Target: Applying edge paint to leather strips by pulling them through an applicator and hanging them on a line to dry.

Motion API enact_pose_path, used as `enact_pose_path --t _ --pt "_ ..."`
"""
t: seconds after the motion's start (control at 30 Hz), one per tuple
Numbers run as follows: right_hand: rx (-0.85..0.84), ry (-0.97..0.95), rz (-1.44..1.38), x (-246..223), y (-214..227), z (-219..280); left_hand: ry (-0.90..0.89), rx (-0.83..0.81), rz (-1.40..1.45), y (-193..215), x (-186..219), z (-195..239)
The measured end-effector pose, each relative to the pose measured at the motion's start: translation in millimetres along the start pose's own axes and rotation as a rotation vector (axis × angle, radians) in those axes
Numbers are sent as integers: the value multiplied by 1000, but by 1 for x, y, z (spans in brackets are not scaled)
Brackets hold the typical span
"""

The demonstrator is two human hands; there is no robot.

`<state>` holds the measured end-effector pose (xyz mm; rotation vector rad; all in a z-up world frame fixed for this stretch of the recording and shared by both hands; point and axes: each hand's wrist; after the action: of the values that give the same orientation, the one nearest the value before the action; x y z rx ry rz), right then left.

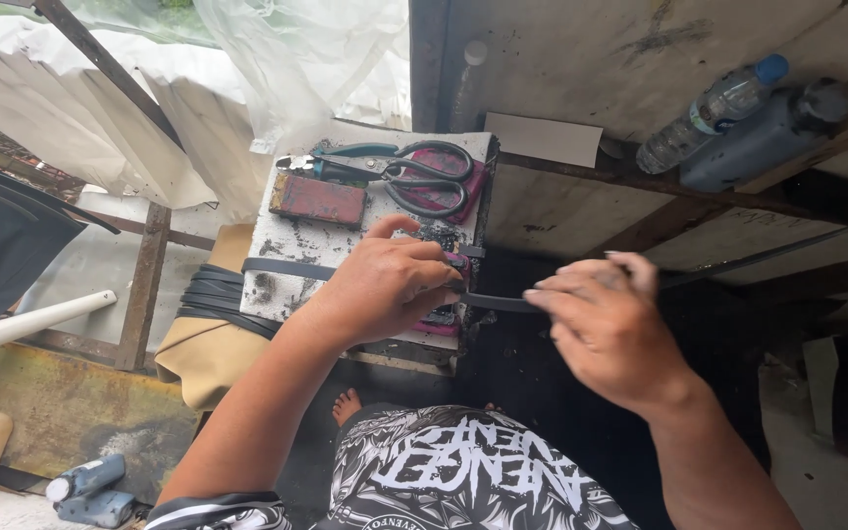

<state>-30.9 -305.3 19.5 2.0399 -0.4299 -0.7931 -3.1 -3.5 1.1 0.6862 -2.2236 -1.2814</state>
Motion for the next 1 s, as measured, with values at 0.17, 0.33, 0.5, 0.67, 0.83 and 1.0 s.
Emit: enact_pose_path --t 0.17,0.33,0.5,0.67,0.83,1.0 --pt "-49 103 65 -13 -24 -27 88 1 46 0 2 3" --pt "-51 188 132 -9 -41 -41 246 -16 35 17 -23 31" --pt "-8 203 163 -6 -59 -48 409 -57 -91 27 -67 81" --pt "16 254 134 -12 -75 -53 445 -40 -191 33 -61 94" --pt "17 257 128 -12 -83 -56 384 -29 -368 30 -62 101" --pt "24 240 132 -5 -78 -46 339 23 -433 22 -51 95"
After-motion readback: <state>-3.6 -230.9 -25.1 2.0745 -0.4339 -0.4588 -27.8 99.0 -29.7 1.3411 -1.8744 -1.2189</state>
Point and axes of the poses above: each hand's wrist, its own z-axis away from the middle knuckle, its own y-axis out of the back of the hand, x = y × z, and after that the axes turned 11 degrees about -z, right-handed
